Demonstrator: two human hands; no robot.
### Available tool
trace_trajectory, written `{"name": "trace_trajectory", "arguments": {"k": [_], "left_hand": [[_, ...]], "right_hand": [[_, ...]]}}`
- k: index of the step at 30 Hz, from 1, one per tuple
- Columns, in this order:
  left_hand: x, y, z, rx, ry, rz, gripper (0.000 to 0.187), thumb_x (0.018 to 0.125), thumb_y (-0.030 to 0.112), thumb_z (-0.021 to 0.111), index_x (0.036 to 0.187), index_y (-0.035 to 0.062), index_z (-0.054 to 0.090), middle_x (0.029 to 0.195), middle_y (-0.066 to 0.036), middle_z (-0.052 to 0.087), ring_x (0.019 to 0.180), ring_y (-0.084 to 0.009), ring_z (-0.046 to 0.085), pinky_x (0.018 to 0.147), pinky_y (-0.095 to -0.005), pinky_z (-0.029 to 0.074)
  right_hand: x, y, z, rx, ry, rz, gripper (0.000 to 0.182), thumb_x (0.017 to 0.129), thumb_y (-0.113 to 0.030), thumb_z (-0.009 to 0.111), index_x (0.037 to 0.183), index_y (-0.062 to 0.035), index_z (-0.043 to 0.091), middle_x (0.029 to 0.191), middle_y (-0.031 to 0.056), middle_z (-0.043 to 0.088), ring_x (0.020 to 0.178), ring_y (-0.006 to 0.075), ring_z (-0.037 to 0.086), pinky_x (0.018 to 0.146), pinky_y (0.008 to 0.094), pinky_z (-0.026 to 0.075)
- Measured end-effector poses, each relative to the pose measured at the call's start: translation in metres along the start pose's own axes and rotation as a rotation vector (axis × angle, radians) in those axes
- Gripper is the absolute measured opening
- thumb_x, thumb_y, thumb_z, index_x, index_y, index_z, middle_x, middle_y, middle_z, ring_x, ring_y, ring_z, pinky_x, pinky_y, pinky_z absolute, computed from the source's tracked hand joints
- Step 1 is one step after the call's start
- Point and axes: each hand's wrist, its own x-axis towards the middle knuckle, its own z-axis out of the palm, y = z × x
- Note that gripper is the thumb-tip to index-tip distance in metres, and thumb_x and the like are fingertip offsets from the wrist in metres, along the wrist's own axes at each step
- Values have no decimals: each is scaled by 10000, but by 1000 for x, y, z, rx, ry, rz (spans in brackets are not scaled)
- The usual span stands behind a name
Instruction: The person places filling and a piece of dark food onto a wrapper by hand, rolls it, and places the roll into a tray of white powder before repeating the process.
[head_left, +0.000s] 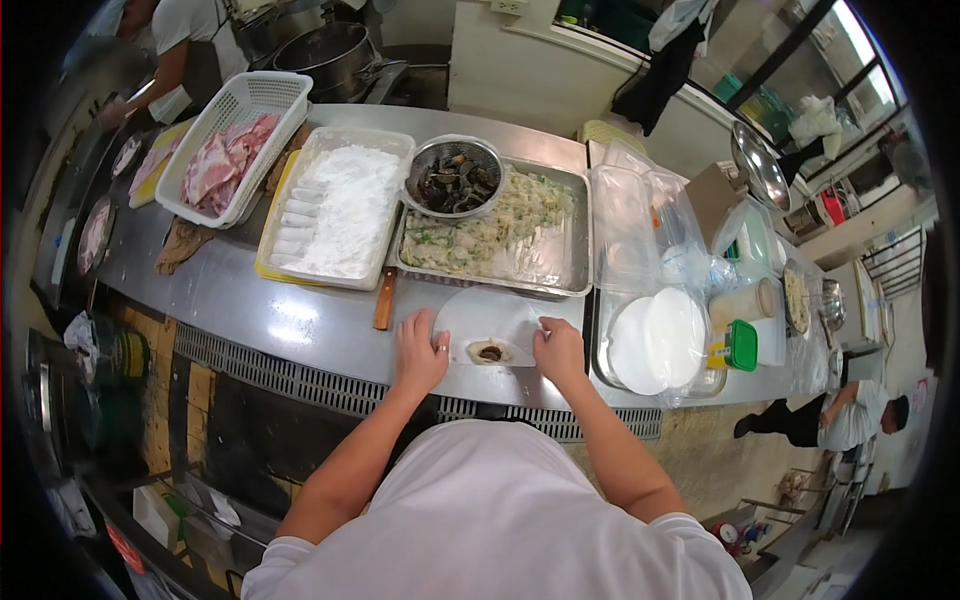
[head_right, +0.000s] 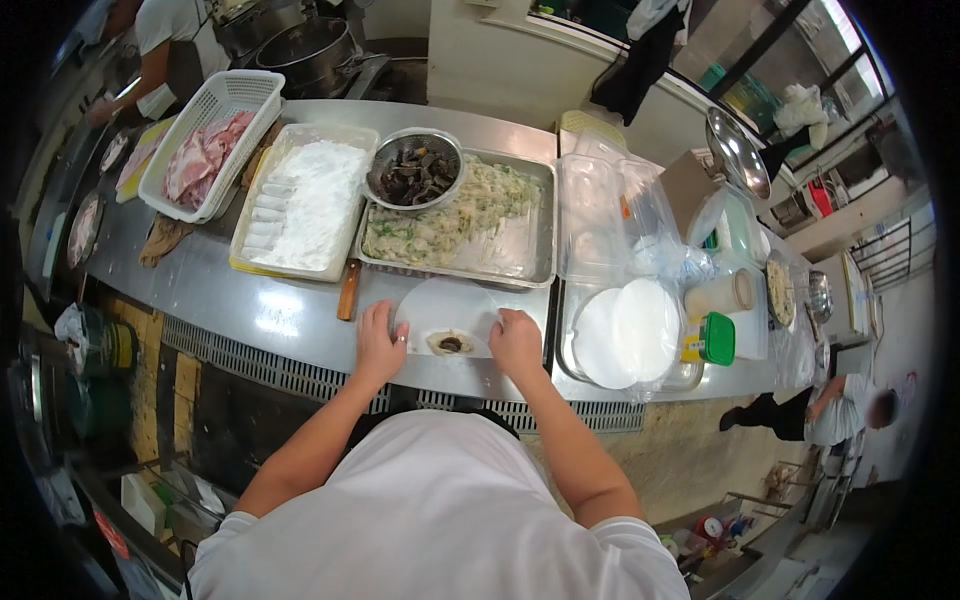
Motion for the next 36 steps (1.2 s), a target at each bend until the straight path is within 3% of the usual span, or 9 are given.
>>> {"name": "trace_trajectory", "arguments": {"k": [6, 12, 15, 18, 21, 27, 30, 33, 36], "left_hand": [[30, 13, -1, 278, -261, -84, 279, 921, 176, 812, 1146, 23, 750, 1248, -194, 711, 1187, -427, 614, 1015, -543, 486], [23, 25, -8, 22, -236, -289, 236, 924, 221, 844, 1008, 12, 774, 946, -184, 797, 923, -394, 758, 862, -492, 585], [12, 17, -14, -6, -408, -431, 294, 913, 292, 875, 1008, 26, 792, 921, -153, 806, 872, -360, 779, 814, -456, 598], [4, 29, -26, 59, -527, -437, 304, 920, 287, 873, 1017, 10, 795, 901, -159, 798, 844, -329, 771, 784, -446, 591], [-3, 35, -28, 56, -510, -435, 278, 935, 256, 857, 1005, -5, 788, 889, -155, 796, 813, -313, 755, 766, -448, 588], [-30, 42, -23, -153, -301, -395, 190, 926, 186, 835, 928, 14, 755, 889, -164, 779, 802, -361, 739, 754, -465, 584], [-38, 44, -16, -85, -138, 53, 136, 902, 118, 822, 937, 33, 722, 1052, -152, 754, 938, -373, 717, 820, -469, 581], [-32, 55, -10, -18, -150, 302, 148, 835, 102, 802, 925, 51, 698, 1220, -148, 711, 1133, -368, 674, 934, -487, 556], [-23, 51, 0, 27, -320, 494, 178, 807, 93, 787, 960, 73, 697, 1248, -139, 698, 1211, -367, 639, 1022, -494, 518]], "right_hand": [[6, 16, 14, -42, -105, 324, 300, 878, -276, 794, 1031, -17, 799, 943, 195, 814, 899, 386, 791, 859, 461, 623], [-10, 21, 30, 515, -66, 520, 295, 905, -245, 843, 1000, 22, 762, 939, 146, 797, 753, 245, 741, 673, 388, 596], [-23, -20, -4, 718, -228, 760, 293, 878, -231, 848, 982, 31, 767, 868, 138, 783, 787, 243, 741, 759, 410, 596], [-36, -9, 8, 445, -321, 591, 313, 867, -253, 836, 990, 29, 774, 893, 160, 796, 794, 273, 755, 781, 413, 603], [-43, 4, 25, 283, -245, 434, 302, 889, -227, 846, 1002, 41, 769, 837, 104, 765, 696, 167, 693, 601, 346, 545], [-63, -22, 17, 277, -117, 416, 271, 913, -212, 810, 980, 46, 762, 801, 101, 768, 704, 180, 704, 667, 363, 572], [-75, -20, 31, 337, -65, 335, 234, 937, -185, 784, 988, 42, 758, 806, 126, 771, 704, 203, 712, 695, 370, 580], [-80, -43, 23, 316, -43, 244, 208, 952, -165, 763, 1003, 36, 760, 801, 156, 769, 728, 234, 736, 724, 376, 590], [-81, -46, 26, 249, -23, 93, 172, 920, -117, 788, 1006, 23, 738, 1007, 188, 778, 843, 302, 758, 773, 403, 605]]}}
